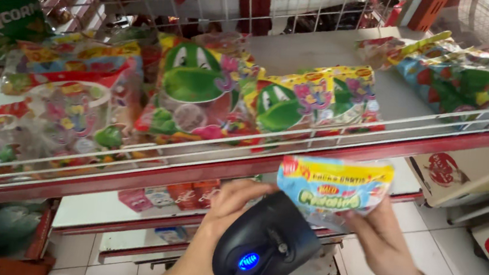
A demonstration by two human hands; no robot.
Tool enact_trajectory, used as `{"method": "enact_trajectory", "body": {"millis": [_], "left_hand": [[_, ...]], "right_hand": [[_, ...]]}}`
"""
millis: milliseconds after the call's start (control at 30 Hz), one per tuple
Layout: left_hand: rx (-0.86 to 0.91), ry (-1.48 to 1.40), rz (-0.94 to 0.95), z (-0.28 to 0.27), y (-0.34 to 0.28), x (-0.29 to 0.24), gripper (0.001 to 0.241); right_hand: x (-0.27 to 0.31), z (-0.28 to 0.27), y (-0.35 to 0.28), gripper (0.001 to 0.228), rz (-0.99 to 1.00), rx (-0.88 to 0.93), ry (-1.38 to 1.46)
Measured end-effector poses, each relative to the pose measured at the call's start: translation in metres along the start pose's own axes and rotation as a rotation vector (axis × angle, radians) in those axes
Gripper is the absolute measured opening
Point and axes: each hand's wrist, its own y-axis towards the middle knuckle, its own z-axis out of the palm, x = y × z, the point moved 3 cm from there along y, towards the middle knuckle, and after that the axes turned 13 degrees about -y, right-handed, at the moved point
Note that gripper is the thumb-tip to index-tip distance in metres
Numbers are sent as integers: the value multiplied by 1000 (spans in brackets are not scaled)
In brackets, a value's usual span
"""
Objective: The person repeatedly picks snack packages from a cardboard box, scans them with a handheld barcode scanner, and places them on a refrigerated display shelf. The person handles multiple snack packages one at a time and arranges them on the shelf.
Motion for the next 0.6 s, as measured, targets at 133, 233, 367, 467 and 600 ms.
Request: {"method": "enact_trajectory", "body": {"millis": [133, 233, 367, 467, 600], "left_hand": [[12, 63, -45, 13, 46, -13, 68], [30, -32, -42, 17, 78, -15, 63], [36, -82, -30, 22, 118, -11, 61], [-44, -189, -170, 30, 136, -6, 77], [-115, -307, -276, 36, 150, -1, 88]], "right_hand": [[51, -38, 20, 71, -144, -28, -185], [83, -58, 47, 70, -306, -125, -248], [121, -77, 72, 45, -604, -433, -447], [135, -86, 91, 58, -678, -557, -496], [134, -86, 107, 57, -640, -551, -568]]}}
